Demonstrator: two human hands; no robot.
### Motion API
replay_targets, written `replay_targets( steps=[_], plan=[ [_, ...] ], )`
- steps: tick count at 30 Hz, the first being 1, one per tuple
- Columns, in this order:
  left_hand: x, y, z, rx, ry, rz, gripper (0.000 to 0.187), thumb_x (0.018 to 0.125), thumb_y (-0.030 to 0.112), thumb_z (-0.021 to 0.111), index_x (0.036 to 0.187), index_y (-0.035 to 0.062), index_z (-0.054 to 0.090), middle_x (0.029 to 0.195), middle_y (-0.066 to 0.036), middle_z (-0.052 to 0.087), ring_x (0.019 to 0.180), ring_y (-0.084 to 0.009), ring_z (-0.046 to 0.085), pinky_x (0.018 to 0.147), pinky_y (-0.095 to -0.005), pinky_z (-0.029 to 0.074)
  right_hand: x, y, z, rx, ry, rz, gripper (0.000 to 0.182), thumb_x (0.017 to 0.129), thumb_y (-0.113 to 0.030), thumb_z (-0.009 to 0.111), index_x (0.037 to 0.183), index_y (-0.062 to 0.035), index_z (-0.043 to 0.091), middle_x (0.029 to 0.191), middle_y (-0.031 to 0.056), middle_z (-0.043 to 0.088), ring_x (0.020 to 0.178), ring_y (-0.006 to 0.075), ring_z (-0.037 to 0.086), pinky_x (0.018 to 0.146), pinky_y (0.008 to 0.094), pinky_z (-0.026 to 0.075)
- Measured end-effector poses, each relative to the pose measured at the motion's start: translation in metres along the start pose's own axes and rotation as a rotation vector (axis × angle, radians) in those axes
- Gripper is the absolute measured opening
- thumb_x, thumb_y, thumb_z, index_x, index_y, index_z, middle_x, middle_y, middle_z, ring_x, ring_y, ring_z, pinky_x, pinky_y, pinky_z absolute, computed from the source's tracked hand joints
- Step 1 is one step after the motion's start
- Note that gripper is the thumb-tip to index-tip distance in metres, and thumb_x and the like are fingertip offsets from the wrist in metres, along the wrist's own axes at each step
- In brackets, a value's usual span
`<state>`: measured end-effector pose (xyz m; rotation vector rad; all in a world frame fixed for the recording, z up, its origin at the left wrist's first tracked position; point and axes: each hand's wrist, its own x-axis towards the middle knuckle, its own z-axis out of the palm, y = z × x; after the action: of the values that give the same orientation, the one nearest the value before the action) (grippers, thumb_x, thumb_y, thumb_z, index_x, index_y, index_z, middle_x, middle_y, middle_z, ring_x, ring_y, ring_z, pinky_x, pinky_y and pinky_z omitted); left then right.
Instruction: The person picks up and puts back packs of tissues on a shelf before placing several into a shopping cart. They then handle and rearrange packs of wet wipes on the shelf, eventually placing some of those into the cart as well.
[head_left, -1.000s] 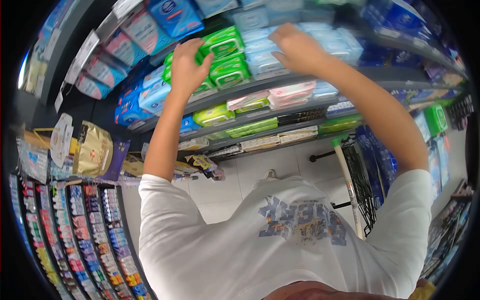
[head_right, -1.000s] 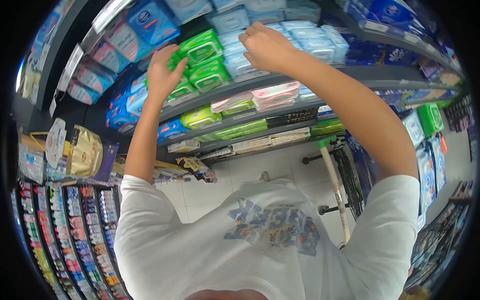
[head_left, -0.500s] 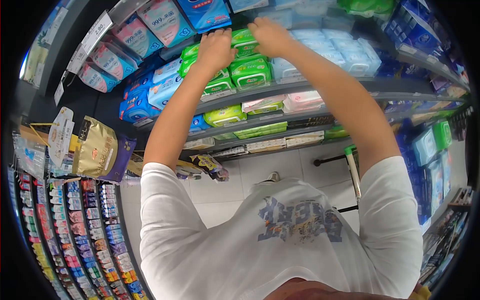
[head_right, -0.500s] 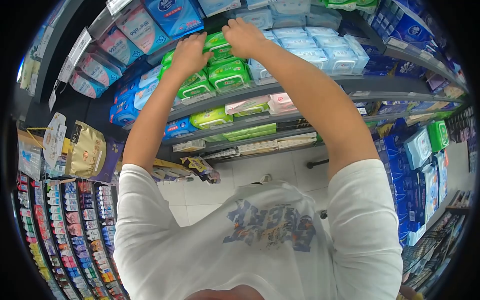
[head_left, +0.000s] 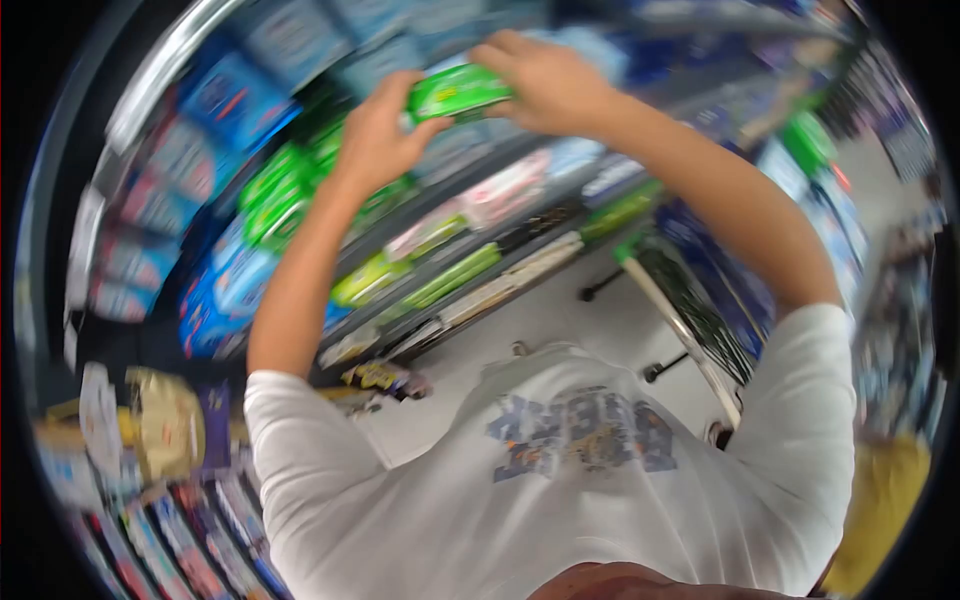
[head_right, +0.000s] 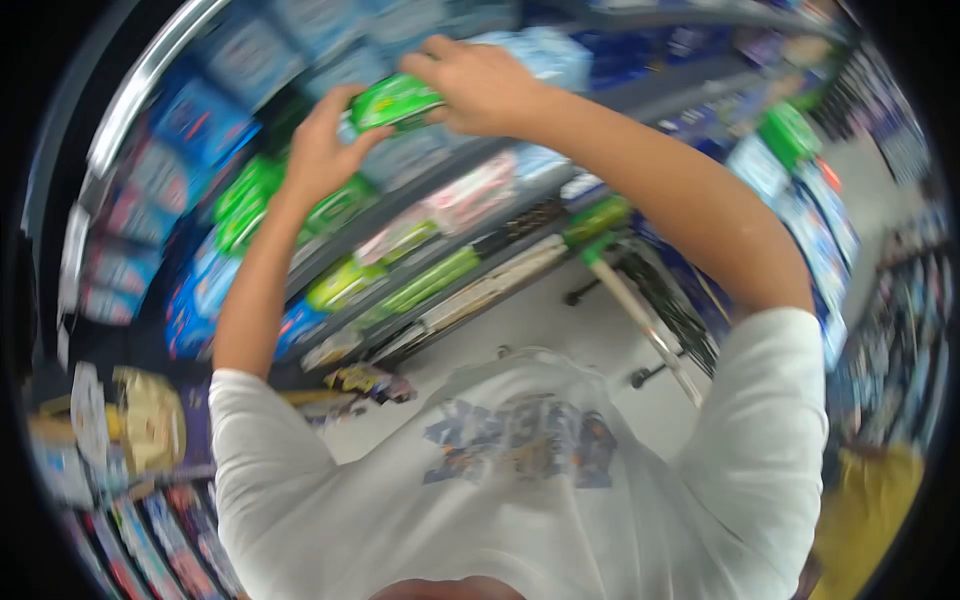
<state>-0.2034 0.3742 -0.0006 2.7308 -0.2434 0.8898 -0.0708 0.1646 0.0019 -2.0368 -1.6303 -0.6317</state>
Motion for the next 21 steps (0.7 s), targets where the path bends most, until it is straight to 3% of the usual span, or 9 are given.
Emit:
replay_targets(
  steps=[1, 9, 11, 13, 15, 16, 17, 19, 21],
  plan=[
    [0.011, 0.008, 0.013, -0.041, 0.005, 0.022, 0.053, 0.08, 0.03, 0.081, 0.12, 0.0042, 0.058, 0.113, -0.018, 0.066, 0.104, -0.0342, 0.065, 0.09, -0.0404, 0.05, -0.014, 0.007, -0.015, -0.047, -0.009, 0.028, 0.057, 0.075, -0.022, 0.079, 0.125, -0.013, 0.052, 0.107, 0.0171, 0.059, 0.093, 0.04, 0.066, 0.076, 0.0492, 0.055],
    [0.085, 0.109, 0.097, -0.319, -0.05, 0.197, 0.053, 0.083, 0.023, 0.079, 0.123, -0.0008, 0.054, 0.111, -0.017, 0.066, 0.098, -0.026, 0.065, 0.087, -0.0372, 0.052, -0.115, 0.058, -0.12, -0.168, -0.098, 0.297, 0.063, 0.074, -0.024, 0.082, 0.129, -0.0108, 0.053, 0.115, 0.015, 0.06, 0.098, 0.0374, 0.065, 0.082, 0.0459, 0.054],
    [0.1, 0.137, 0.117, -0.586, -0.123, 0.1, 0.049, 0.086, 0.022, 0.078, 0.122, -0.0009, 0.054, 0.111, -0.013, 0.066, 0.097, -0.0198, 0.065, 0.083, -0.0323, 0.053, -0.141, 0.08, -0.144, -0.137, -0.027, 0.321, 0.063, 0.073, -0.026, 0.083, 0.128, -0.0088, 0.055, 0.112, 0.0158, 0.063, 0.098, 0.0363, 0.065, 0.084, 0.0448, 0.053],
    [0.115, 0.166, 0.138, -0.713, -0.205, 0.057, 0.047, 0.088, 0.022, 0.077, 0.122, -0.0016, 0.054, 0.11, -0.012, 0.065, 0.098, -0.017, 0.064, 0.08, -0.0291, 0.054, -0.157, 0.083, -0.179, -0.03, -0.065, 0.507, 0.073, 0.069, -0.03, 0.085, 0.131, -0.0044, 0.056, 0.11, 0.0237, 0.068, 0.1, 0.036, 0.068, 0.087, 0.0408, 0.054],
    [0.126, 0.195, 0.161, -1.021, -0.201, -0.092, 0.05, 0.085, 0.028, 0.08, 0.114, -0.0042, 0.056, 0.103, -0.013, 0.068, 0.089, -0.0181, 0.067, 0.072, -0.0286, 0.053, -0.183, 0.108, -0.192, -0.007, 0.056, 0.591, 0.062, 0.074, -0.036, 0.082, 0.124, -0.0031, 0.065, 0.105, 0.0227, 0.07, 0.095, 0.0341, 0.07, 0.085, 0.0411, 0.055],
    [0.131, 0.212, 0.165, -1.131, -0.274, -0.154, 0.052, 0.088, 0.028, 0.078, 0.117, -0.0067, 0.052, 0.104, -0.015, 0.067, 0.092, -0.0192, 0.068, 0.074, -0.0287, 0.056, -0.186, 0.096, -0.221, 0.076, 0.009, 0.718, 0.059, 0.074, -0.031, 0.084, 0.119, 0.0017, 0.065, 0.096, 0.0191, 0.069, 0.094, 0.0304, 0.066, 0.084, 0.0398, 0.052],
    [0.134, 0.227, 0.172, -1.134, -0.289, -0.141, 0.052, 0.088, 0.028, 0.078, 0.117, -0.0067, 0.052, 0.104, -0.015, 0.067, 0.092, -0.0192, 0.068, 0.074, -0.0287, 0.056, -0.201, 0.119, -0.221, 0.182, 0.055, 0.754, 0.076, 0.07, -0.034, 0.089, 0.129, 0.0018, 0.058, 0.094, 0.0168, 0.07, 0.086, 0.0232, 0.065, 0.077, 0.0361, 0.052],
    [0.139, 0.258, 0.182, -1.393, -0.361, -0.419, 0.053, 0.091, 0.027, 0.075, 0.12, -0.0072, 0.047, 0.104, -0.017, 0.066, 0.095, -0.0223, 0.069, 0.08, -0.033, 0.059, -0.221, 0.129, -0.23, 0.324, 0.141, 0.888, 0.064, 0.072, -0.032, 0.087, 0.121, 0.0017, 0.064, 0.091, 0.0161, 0.071, 0.08, 0.021, 0.066, 0.073, 0.035, 0.052],
    [0.14, 0.283, 0.193, -1.429, -0.372, -0.458, 0.051, 0.093, 0.026, 0.071, 0.121, -0.0075, 0.044, 0.106, -0.02, 0.065, 0.097, -0.0256, 0.069, 0.083, -0.037, 0.06, -0.237, 0.145, -0.229, 0.338, 0.18, 0.942, 0.056, 0.074, -0.033, 0.086, 0.114, 0.0014, 0.068, 0.087, 0.015, 0.072, 0.078, 0.0198, 0.065, 0.072, 0.0346, 0.052]
  ],
)
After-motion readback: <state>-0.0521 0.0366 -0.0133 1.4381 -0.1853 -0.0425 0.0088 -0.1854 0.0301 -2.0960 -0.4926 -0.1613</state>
